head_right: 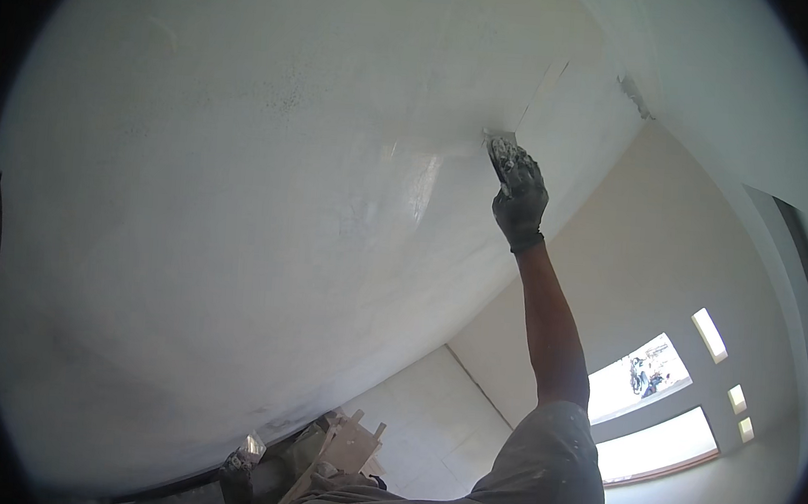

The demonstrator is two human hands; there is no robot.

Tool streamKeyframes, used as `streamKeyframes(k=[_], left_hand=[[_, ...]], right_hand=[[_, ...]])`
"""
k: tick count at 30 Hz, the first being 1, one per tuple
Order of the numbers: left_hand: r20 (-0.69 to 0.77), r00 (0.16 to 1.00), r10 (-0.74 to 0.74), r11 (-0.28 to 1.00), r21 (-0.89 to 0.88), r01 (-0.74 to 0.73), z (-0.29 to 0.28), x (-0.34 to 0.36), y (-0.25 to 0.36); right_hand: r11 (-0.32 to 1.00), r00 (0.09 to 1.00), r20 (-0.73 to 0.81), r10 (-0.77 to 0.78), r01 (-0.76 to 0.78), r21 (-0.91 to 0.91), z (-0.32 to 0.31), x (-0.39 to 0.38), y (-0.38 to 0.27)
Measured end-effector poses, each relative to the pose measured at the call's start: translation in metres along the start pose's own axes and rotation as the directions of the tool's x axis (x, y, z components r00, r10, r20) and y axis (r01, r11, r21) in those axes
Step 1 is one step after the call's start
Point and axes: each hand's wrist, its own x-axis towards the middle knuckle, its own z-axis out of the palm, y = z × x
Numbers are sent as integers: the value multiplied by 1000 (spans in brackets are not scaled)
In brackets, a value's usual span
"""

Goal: Applying and smoothing joint compound on a ceiling with putty knives while standing on a scaffold.

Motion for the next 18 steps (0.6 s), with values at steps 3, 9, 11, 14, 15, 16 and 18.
streamKeyframes(k=[3, 9, 11, 14, 15, 16, 18], left_hand=[[206, 978, -43, 997, 71, 29, 29, -40, -5], [75, 996, -42, 993, -108, 50, 36, -35, -31], [89, 993, -72, 993, -92, 80, -8, -9, -20], [156, 918, -365, 686, -622, 379, -31, 1, -6], [158, 913, -376, 682, -620, 388, -32, -3, -5], [233, 900, -367, 790, -432, 434, -32, -7, -4], [315, 873, -373, 865, -222, 450, -39, -11, 1]], right_hand=[[996, 998, 59, 34, -38, 74, 14, -57, -16], [983, 997, -20, 79, -75, 166, -32, 31, 39], [994, 995, -86, 53, -44, 97, -45, 76, 81], [995, 988, -122, 94, -97, -19, -40, 136, 131], [996, 989, -120, 92, -93, -8, -34, 143, 127], [990, 986, -92, 140, -140, 8, -29, 149, 124], [982, 980, -56, 189, -188, 24, -18, 142, 110]])
